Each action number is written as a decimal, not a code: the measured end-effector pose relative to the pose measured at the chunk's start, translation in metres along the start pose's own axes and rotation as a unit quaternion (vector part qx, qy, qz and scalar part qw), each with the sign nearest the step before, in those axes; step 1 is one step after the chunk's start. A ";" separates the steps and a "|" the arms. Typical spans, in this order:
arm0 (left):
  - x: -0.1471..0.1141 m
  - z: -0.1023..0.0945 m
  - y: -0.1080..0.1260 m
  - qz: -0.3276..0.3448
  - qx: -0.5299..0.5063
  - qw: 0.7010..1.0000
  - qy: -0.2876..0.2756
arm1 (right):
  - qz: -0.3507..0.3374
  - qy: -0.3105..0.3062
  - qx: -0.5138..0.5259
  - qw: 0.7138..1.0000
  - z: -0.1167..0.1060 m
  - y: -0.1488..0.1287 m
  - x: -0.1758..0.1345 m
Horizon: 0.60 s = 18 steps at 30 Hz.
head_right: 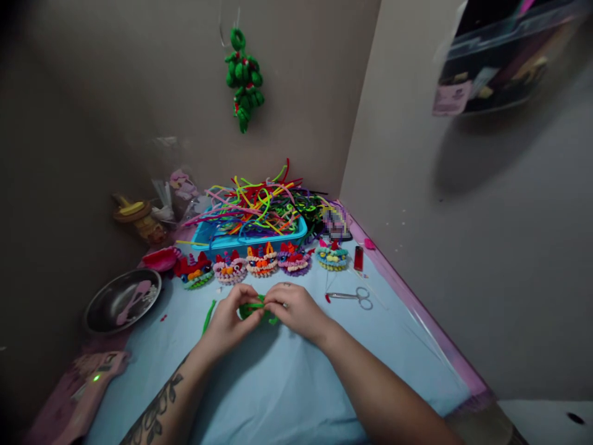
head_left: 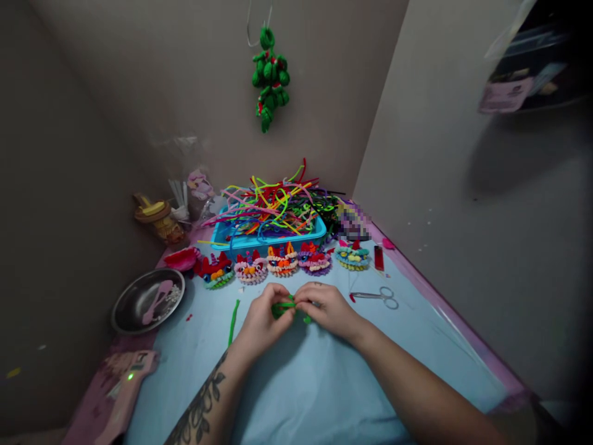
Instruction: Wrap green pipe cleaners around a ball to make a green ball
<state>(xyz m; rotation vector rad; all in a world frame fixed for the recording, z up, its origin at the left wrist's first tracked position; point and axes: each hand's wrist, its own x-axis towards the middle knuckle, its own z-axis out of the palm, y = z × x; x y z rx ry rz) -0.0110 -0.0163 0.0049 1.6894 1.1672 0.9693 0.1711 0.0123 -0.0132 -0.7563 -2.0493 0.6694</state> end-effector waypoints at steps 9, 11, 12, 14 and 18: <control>0.004 0.007 -0.003 -0.059 -0.019 0.997 0.042 | -0.017 0.002 -0.054 0.998 0.006 0.001 -0.002; 0.003 0.007 -0.005 -0.053 -0.007 0.997 0.051 | -0.007 0.008 -0.035 0.999 0.005 0.000 -0.001; 0.002 0.007 -0.006 -0.044 0.011 0.997 0.057 | 0.001 0.012 -0.020 1.000 0.004 -0.001 0.000; 0.001 0.006 -0.010 -0.004 0.083 0.994 0.066 | 0.021 0.017 0.013 1.000 0.001 -0.003 0.001; 0.001 0.004 -0.016 0.150 0.242 0.955 0.080 | 0.047 0.001 0.033 0.998 -0.004 -0.003 0.002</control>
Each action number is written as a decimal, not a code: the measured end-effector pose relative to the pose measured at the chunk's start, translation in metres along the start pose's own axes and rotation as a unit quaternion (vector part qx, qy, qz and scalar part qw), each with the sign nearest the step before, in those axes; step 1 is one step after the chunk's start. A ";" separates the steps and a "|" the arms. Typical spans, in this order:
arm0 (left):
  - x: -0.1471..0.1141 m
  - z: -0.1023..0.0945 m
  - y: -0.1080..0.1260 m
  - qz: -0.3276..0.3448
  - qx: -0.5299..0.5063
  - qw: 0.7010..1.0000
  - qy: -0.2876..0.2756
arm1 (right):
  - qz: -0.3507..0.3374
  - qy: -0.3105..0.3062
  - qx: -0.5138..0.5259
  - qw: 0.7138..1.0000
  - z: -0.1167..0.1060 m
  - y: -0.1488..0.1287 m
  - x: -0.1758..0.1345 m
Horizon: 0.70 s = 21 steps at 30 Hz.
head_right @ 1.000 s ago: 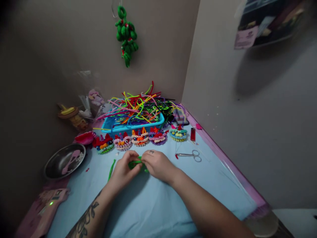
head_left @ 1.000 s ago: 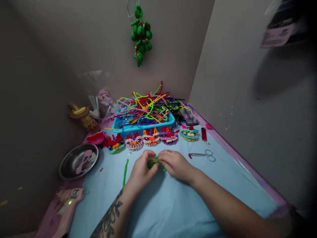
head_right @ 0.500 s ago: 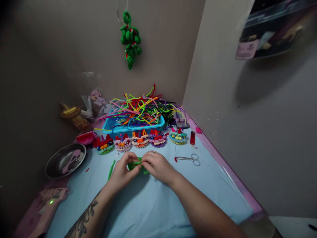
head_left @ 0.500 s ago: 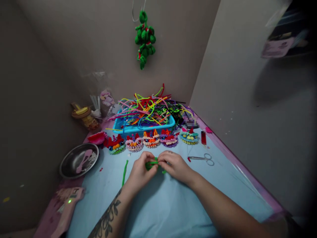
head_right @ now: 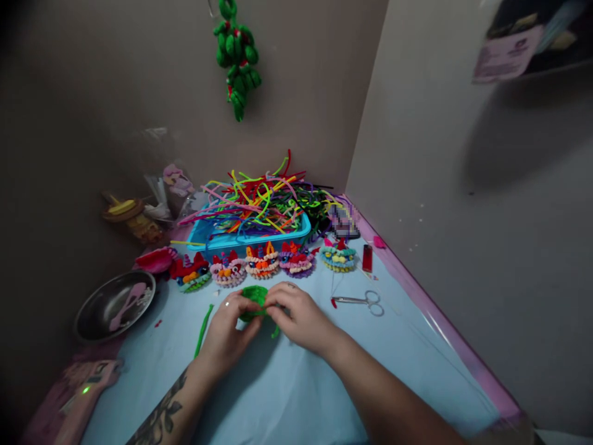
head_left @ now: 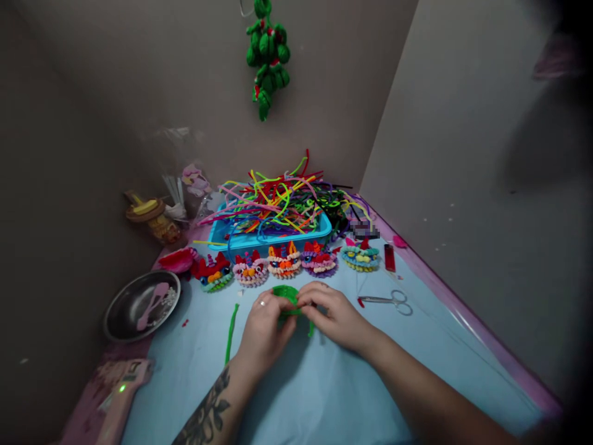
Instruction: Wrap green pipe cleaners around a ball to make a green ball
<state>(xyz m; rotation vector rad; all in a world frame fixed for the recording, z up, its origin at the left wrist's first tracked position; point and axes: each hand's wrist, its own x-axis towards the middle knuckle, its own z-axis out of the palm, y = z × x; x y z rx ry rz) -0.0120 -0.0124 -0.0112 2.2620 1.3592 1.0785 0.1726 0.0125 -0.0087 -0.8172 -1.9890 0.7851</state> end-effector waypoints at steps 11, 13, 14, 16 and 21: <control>0.004 -0.007 0.010 0.027 0.014 0.999 0.033 | -0.102 0.048 -0.118 0.987 -0.003 -0.001 -0.002; 0.006 -0.009 0.010 0.039 0.015 0.999 0.029 | -0.119 0.051 -0.148 0.980 -0.003 -0.003 -0.003; 0.007 -0.010 0.010 0.048 0.018 0.998 0.027 | -0.124 0.053 -0.160 0.978 -0.003 -0.003 -0.004; 0.008 -0.011 0.011 0.062 0.026 0.997 0.023 | -0.128 0.054 -0.175 0.975 -0.002 -0.005 -0.005; 0.007 -0.010 0.012 0.065 0.025 0.997 0.017 | -0.122 0.055 -0.182 0.974 0.000 -0.003 -0.006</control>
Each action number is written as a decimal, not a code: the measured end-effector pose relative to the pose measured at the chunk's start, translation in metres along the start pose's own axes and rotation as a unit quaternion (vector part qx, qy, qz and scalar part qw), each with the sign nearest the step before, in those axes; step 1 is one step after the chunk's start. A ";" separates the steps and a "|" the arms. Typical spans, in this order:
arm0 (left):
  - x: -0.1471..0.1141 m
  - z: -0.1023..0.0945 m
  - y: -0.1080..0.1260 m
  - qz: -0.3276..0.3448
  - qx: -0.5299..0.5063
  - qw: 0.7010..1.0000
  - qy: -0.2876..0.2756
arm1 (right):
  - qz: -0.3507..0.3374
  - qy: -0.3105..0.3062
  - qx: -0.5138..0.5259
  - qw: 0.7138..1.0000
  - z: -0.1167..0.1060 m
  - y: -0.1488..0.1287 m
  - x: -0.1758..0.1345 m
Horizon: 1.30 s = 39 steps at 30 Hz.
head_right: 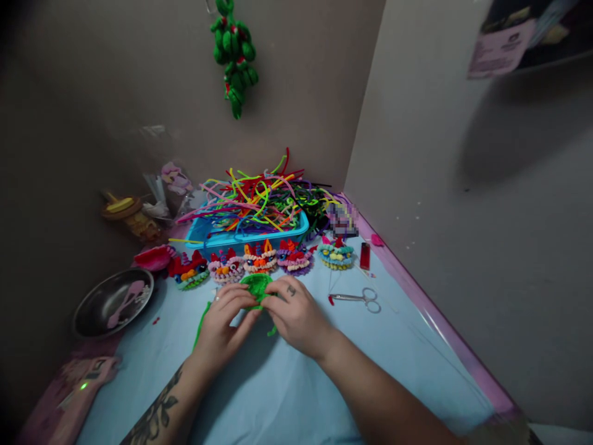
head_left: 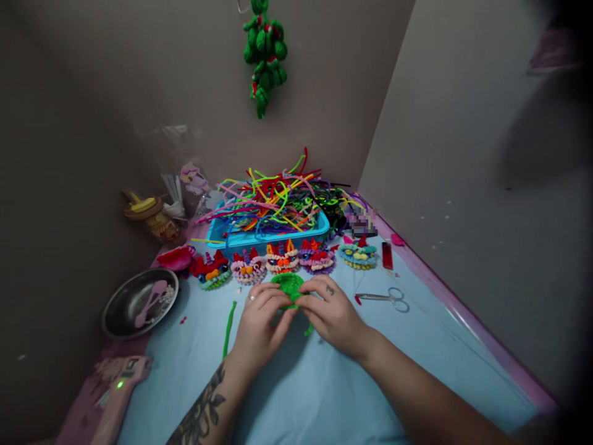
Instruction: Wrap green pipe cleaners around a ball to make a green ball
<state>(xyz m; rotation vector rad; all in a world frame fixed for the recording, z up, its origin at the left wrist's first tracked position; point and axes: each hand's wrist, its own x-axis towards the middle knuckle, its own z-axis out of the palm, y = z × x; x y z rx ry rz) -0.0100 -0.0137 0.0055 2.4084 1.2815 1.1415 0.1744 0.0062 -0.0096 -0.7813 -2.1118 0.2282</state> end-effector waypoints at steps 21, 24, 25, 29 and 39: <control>0.002 0.003 -0.005 -0.005 -0.008 1.000 -0.009 | 0.040 0.003 0.032 0.999 0.005 0.007 0.002; 0.001 0.004 -0.007 -0.008 -0.012 1.000 -0.012 | 0.047 -0.005 0.035 0.998 0.005 0.008 0.002; 0.001 0.004 -0.007 -0.009 -0.014 1.000 -0.014 | 0.050 -0.007 0.037 0.998 0.006 0.008 0.001; 0.002 0.003 -0.007 -0.011 -0.016 1.000 -0.014 | 0.056 -0.010 0.046 0.997 0.007 0.009 0.001; 0.001 0.001 -0.003 -0.013 -0.020 1.000 -0.010 | 0.050 0.000 0.055 0.997 0.006 0.004 0.002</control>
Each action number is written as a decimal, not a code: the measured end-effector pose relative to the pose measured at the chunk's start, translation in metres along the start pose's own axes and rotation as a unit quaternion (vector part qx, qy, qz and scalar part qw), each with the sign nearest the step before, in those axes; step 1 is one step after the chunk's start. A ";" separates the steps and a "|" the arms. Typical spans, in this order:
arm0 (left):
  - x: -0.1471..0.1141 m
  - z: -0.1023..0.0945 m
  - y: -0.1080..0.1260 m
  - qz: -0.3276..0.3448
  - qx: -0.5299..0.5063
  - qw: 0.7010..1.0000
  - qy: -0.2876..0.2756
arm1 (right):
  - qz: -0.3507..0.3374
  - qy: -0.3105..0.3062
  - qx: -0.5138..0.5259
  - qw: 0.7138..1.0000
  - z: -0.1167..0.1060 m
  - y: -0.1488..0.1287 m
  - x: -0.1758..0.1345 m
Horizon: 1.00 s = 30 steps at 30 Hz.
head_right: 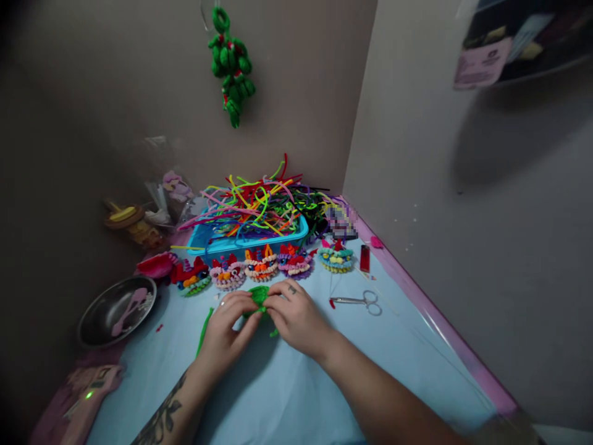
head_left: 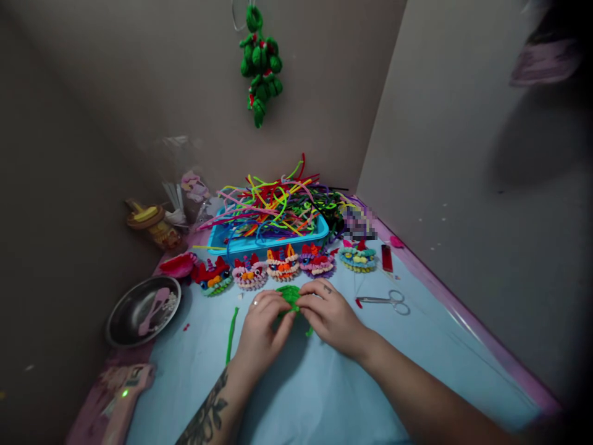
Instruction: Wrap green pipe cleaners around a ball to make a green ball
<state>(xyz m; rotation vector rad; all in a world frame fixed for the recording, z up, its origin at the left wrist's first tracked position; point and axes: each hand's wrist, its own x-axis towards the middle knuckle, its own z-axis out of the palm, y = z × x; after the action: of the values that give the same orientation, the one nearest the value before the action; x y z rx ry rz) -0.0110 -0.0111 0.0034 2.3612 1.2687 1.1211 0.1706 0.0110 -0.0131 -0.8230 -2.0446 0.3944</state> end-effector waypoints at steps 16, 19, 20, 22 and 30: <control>-0.003 -0.002 -0.001 0.080 0.078 0.991 0.074 | -0.003 0.047 0.013 0.999 -0.006 -0.009 0.001; -0.007 -0.004 -0.001 0.118 0.150 0.976 0.102 | 0.006 0.079 0.018 0.997 -0.007 -0.013 -0.001; -0.009 -0.005 0.000 0.132 0.170 0.971 0.109 | 0.014 0.079 0.032 0.996 -0.007 -0.014 -0.001; -0.011 -0.007 0.001 0.158 0.200 0.960 0.120 | 0.052 0.065 0.081 0.993 -0.006 -0.017 -0.001; -0.010 -0.009 0.008 0.205 0.241 0.941 0.120 | 0.292 0.031 0.300 0.908 0.005 -0.022 0.004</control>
<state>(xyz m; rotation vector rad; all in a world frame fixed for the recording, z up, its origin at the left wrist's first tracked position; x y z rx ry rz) -0.0158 -0.0250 0.0081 3.0385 1.2767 1.3788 0.1560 -0.0025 -0.0014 -1.0134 -1.4389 1.2401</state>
